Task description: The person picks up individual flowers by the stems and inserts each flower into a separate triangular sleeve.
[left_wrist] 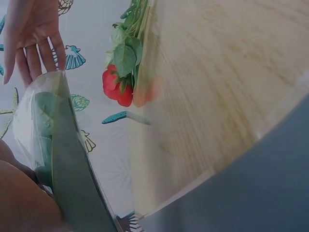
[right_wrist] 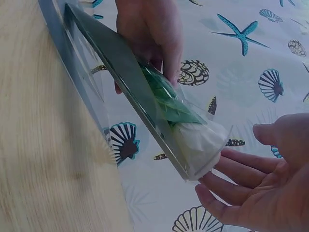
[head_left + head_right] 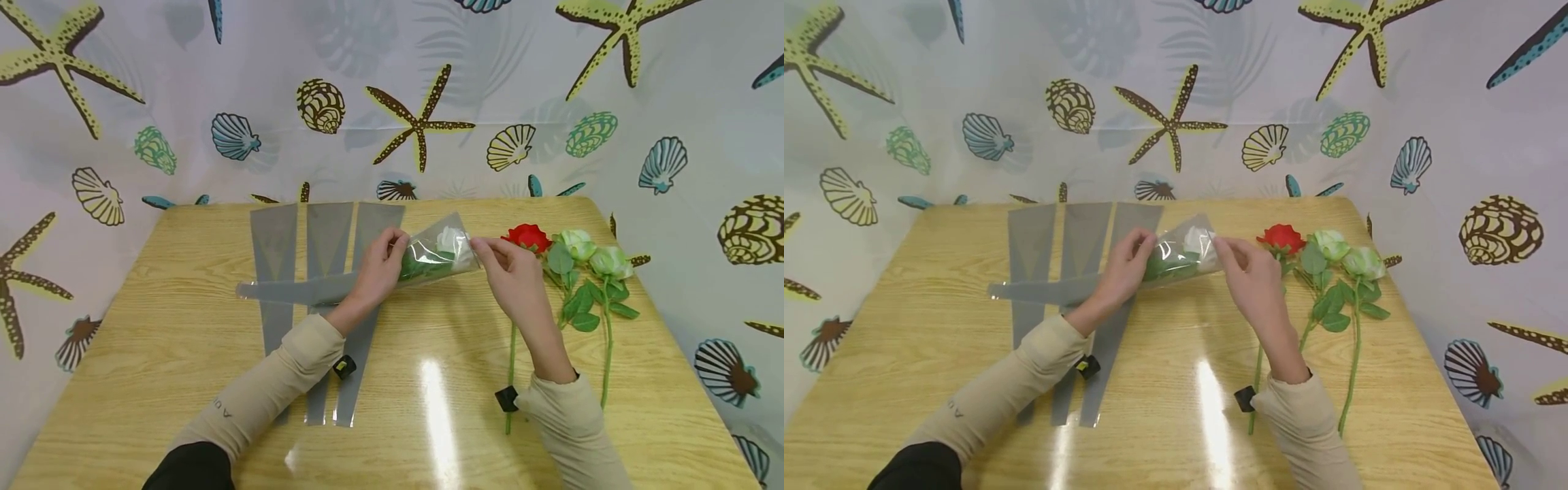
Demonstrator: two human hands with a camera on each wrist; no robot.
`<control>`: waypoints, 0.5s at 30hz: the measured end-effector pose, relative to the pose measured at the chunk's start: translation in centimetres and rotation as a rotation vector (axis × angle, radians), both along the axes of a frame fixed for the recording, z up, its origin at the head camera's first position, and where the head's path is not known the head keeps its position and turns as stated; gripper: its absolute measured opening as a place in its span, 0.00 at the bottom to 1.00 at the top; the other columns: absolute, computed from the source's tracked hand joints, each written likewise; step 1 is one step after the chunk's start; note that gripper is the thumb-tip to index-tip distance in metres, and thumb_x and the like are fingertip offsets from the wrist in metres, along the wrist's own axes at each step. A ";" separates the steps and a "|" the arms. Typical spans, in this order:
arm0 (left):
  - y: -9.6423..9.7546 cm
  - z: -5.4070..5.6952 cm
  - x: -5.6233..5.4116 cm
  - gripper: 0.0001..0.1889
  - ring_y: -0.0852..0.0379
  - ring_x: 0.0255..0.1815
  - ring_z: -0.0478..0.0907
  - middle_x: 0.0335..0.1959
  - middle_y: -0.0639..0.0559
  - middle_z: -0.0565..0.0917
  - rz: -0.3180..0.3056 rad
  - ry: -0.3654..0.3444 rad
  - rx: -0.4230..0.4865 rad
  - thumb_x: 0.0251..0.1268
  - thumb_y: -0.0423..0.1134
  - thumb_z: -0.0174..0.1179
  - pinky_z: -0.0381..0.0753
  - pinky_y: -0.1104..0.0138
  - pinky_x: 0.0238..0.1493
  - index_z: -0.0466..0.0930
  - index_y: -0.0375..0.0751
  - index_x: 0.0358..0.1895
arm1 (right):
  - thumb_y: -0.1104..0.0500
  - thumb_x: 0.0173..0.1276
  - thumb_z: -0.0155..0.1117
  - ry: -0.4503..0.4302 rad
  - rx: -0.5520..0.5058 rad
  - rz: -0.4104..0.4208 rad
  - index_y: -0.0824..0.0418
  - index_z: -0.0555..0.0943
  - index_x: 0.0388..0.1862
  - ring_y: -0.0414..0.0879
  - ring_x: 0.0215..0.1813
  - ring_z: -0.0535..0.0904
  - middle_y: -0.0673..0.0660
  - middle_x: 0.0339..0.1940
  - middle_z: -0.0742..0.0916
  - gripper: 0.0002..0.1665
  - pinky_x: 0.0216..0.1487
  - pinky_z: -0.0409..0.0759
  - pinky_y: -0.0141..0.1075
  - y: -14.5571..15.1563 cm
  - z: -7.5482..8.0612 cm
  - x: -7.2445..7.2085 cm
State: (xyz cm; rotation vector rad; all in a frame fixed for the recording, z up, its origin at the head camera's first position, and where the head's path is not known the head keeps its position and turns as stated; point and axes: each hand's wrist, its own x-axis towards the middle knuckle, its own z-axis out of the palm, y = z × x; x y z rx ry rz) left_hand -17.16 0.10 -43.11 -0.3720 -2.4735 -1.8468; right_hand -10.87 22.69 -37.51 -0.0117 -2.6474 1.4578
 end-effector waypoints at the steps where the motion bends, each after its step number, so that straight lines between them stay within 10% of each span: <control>1: 0.0 0.0 -0.1 0.13 0.55 0.34 0.71 0.36 0.50 0.76 0.005 -0.003 0.007 0.88 0.43 0.47 0.70 0.64 0.40 0.79 0.38 0.51 | 0.36 0.82 0.55 -0.002 -0.004 0.000 0.60 0.83 0.68 0.60 0.67 0.84 0.63 0.64 0.88 0.33 0.69 0.79 0.58 0.1 0.1 0.0; 15: 0.2 0.7 -0.1 0.13 0.56 0.30 0.68 0.32 0.50 0.75 0.036 0.023 0.036 0.87 0.41 0.48 0.68 0.66 0.36 0.79 0.37 0.48 | 0.39 0.83 0.54 -0.012 -0.031 0.014 0.57 0.84 0.66 0.57 0.64 0.85 0.61 0.62 0.90 0.29 0.68 0.79 0.54 0.6 0.2 -0.1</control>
